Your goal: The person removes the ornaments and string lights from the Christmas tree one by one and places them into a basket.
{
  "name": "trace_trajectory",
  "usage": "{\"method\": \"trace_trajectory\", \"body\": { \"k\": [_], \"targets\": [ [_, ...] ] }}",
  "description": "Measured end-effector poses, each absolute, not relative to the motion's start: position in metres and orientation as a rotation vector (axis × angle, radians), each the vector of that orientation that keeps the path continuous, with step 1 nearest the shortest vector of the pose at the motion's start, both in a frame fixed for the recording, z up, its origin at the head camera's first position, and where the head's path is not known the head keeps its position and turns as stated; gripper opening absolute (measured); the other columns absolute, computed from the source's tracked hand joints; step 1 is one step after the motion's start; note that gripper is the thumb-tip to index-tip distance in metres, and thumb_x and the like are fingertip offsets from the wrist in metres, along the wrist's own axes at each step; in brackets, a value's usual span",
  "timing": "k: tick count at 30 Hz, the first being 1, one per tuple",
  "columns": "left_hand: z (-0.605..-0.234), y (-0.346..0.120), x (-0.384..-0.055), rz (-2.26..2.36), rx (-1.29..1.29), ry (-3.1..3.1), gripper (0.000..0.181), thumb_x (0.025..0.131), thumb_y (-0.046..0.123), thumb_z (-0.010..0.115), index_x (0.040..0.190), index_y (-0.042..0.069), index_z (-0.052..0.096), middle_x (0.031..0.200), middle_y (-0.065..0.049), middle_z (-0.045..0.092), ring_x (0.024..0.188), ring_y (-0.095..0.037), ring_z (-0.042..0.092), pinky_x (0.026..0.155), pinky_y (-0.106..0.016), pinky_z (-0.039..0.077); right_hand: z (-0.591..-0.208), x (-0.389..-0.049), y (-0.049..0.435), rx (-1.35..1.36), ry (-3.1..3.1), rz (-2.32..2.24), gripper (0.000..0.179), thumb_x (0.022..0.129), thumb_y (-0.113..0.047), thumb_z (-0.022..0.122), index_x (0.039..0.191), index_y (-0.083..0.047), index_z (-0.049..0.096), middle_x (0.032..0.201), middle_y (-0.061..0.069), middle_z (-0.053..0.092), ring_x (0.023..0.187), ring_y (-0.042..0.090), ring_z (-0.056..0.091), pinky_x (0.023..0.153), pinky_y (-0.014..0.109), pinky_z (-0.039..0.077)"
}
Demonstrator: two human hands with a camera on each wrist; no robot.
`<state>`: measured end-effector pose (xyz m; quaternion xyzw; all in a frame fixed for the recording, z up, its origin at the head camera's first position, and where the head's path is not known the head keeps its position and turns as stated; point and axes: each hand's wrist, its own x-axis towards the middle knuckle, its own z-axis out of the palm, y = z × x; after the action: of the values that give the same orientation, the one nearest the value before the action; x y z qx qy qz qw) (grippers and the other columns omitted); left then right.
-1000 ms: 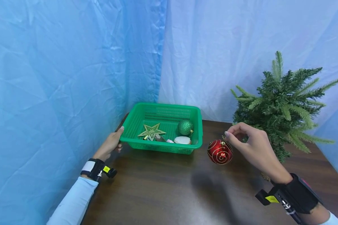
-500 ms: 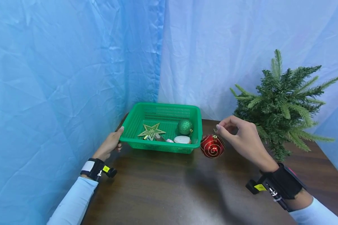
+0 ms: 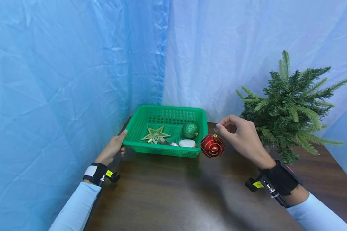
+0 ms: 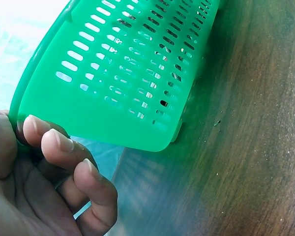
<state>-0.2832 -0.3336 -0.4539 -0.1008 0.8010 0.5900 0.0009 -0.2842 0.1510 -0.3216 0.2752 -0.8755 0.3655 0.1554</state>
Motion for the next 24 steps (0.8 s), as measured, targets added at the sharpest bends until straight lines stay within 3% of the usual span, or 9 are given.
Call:
{"method": "trace_trajectory", "body": {
  "k": [6,14,24],
  "targets": [
    [-0.455,-0.334,-0.284,1.865,-0.308,2.5,0.062,0.106,0.063,0.039,0.093,0.005,0.058,0.06,0.0,0.045,0.052,-0.014,0.047,0.056,-0.03,0.048,-0.323,-0.288,0.144,0.801,-2.519,1.102,0.019,0.105,-0.031,0.062,0.113,-0.015,0.068,0.102,-0.003,0.07,0.087,0.007,0.064,0.08,0.024,0.048],
    [-0.454,-0.332,-0.283,1.88,-0.331,2.486,0.059,0.106,0.063,0.039,0.088,0.008,0.052,0.061,-0.002,0.044,0.052,-0.015,0.047,0.056,-0.031,0.048,-0.325,-0.295,0.136,0.778,-2.528,1.117,0.019,0.105,-0.033,0.062,0.111,-0.016,0.068,0.099,0.001,0.071,0.082,0.011,0.064,0.074,0.025,0.048],
    [-0.454,-0.332,-0.284,1.893,-0.345,2.473,0.06,0.105,0.064,0.041,0.09,0.007,0.053,0.061,-0.001,0.044,0.053,-0.015,0.046,0.056,-0.032,0.048,-0.329,-0.3,0.125,0.826,-2.528,1.08,0.016,0.106,-0.029,0.061,0.112,-0.015,0.067,0.1,0.001,0.07,0.087,0.014,0.066,0.077,0.026,0.05]
  ]
}}
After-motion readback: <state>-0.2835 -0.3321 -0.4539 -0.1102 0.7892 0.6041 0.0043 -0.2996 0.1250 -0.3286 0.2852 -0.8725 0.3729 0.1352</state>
